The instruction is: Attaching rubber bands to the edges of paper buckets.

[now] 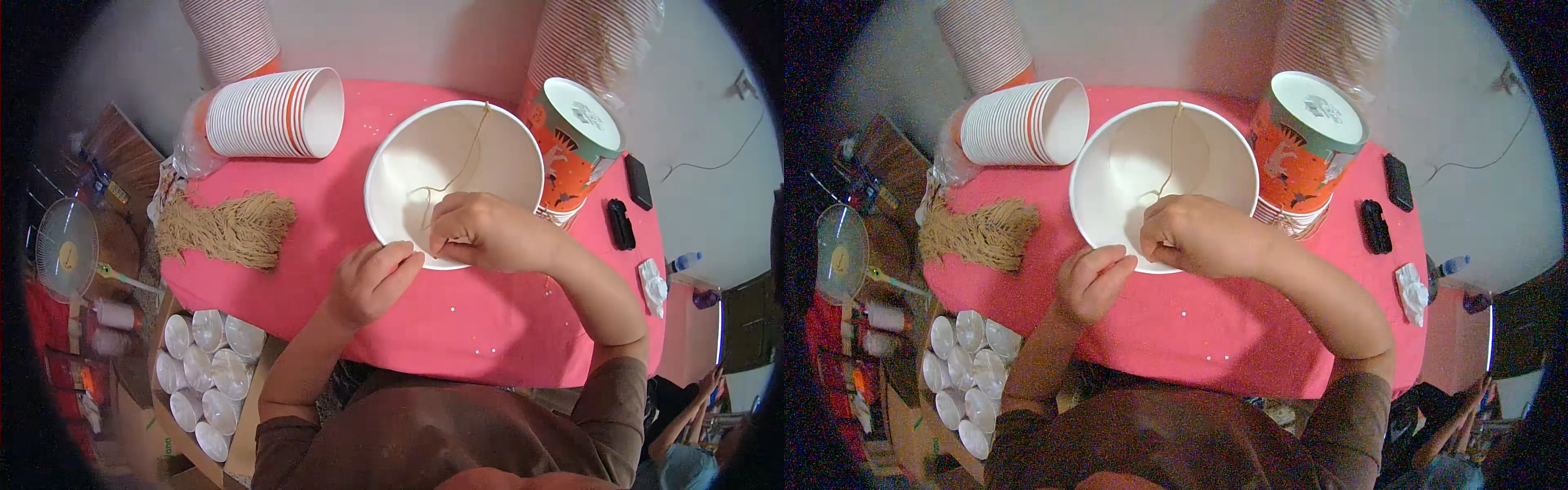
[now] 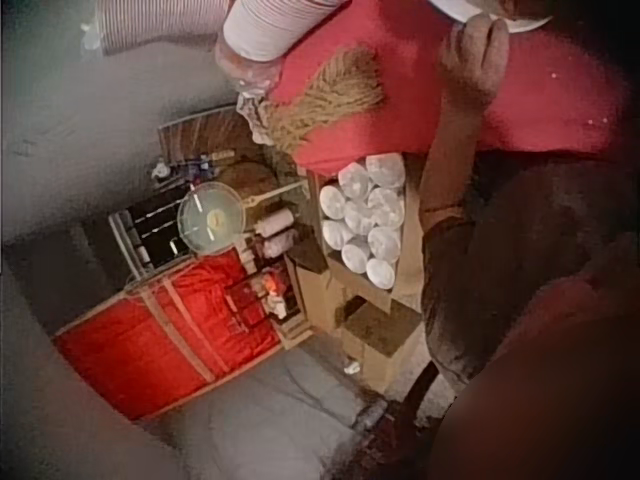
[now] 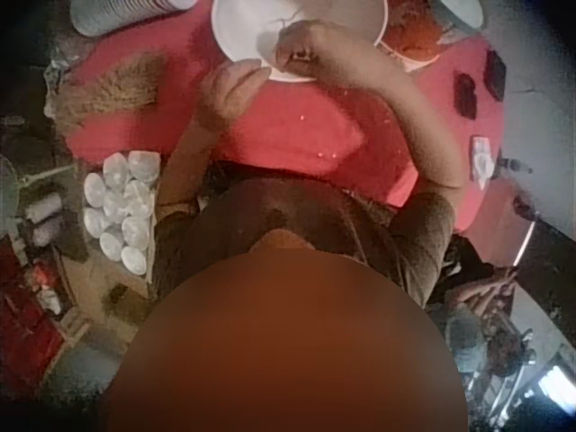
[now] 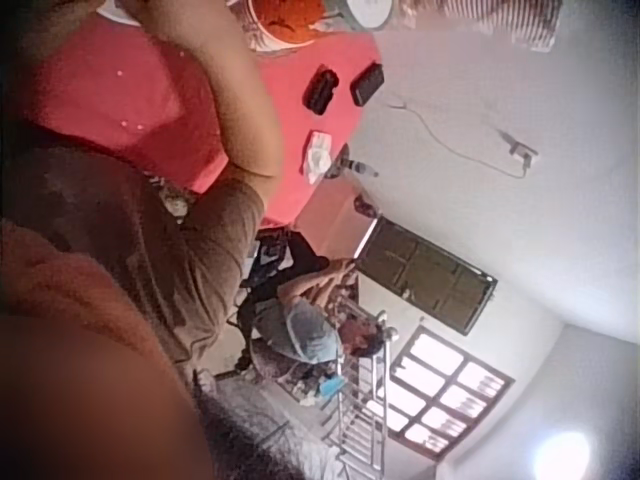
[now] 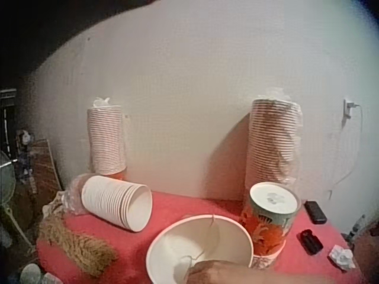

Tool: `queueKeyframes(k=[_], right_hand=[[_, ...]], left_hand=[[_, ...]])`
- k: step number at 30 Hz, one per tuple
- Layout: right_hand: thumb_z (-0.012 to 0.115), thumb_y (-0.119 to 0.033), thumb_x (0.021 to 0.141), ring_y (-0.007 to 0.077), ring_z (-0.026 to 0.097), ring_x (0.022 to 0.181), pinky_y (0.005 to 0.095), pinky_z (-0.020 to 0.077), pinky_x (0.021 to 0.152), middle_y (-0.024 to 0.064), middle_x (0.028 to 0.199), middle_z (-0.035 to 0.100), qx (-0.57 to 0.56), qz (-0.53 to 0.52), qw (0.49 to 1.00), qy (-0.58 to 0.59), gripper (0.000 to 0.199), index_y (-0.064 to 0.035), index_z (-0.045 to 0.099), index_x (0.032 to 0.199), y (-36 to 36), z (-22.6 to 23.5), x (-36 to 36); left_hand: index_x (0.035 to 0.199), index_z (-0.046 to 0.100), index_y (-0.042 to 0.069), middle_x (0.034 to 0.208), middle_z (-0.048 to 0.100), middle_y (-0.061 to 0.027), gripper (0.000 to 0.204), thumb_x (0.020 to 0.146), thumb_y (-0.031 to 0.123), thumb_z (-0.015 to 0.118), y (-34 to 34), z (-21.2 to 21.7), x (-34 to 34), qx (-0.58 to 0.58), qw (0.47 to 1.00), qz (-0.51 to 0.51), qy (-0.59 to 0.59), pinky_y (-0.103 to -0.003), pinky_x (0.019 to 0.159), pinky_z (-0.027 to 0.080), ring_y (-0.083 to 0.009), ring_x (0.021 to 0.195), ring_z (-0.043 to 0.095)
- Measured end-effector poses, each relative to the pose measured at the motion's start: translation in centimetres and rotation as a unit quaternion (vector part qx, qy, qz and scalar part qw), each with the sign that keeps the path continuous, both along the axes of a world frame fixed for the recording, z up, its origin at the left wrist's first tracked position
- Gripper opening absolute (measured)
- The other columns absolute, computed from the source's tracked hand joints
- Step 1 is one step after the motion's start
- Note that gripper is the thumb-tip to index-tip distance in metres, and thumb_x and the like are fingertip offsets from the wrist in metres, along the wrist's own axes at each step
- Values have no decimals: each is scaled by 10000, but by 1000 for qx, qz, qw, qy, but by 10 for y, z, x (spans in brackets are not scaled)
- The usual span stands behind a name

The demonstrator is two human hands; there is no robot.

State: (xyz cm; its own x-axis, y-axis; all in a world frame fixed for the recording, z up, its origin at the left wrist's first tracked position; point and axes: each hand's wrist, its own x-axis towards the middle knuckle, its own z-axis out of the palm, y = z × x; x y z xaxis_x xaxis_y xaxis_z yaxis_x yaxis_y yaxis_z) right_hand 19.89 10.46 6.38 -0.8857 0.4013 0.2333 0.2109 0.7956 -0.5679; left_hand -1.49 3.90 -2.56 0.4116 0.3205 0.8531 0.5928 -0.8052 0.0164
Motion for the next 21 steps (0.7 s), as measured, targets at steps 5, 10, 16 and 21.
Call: queueKeyframes(k=[5, 10, 16, 21], right_hand=[[686, -1, 749, 308, 607, 796, 409, 481, 711, 113, 783, 630, 18, -12, 1000, -14, 69, -9, 627, 784, -1, -1, -2], [681, -22, 757, 314, 614, 783, 416, 484, 697, 124, 777, 628, 20, -19, 999, -18, 49, -23, 636, 777, -2, -1, -2], [694, -30, 775, 301, 608, 773, 404, 479, 698, 113, 767, 628, 3, -12, 1000, -10, 52, -7, 659, 806, -1, -3, -3], [695, -45, 792, 298, 613, 771, 408, 484, 693, 122, 767, 634, 0, -14, 1000, -21, 53, -3, 681, 821, -2, 2, -3]], left_hand=[[1004, 684, 26, 1032, 611, -91, 291, 714, 38, 686, 0, -2, -1, -7, 1000, 1, -2, -313, 634, 538, -232, 810, 632], [995, 683, 14, 1031, 610, -98, 286, 710, 31, 692, -1, 4, 0, -8, 1000, -2, -6, -323, 636, 546, -238, 816, 636], [950, 681, -14, 990, 609, -122, 238, 714, 8, 714, 0, 4, 1, -32, 999, -20, -23, -319, 607, 553, -247, 761, 641], [947, 677, -5, 962, 627, -138, 242, 718, -45, 743, -1, 5, 4, -75, 995, -18, -68, -344, 676, 558, -279, 819, 653]])
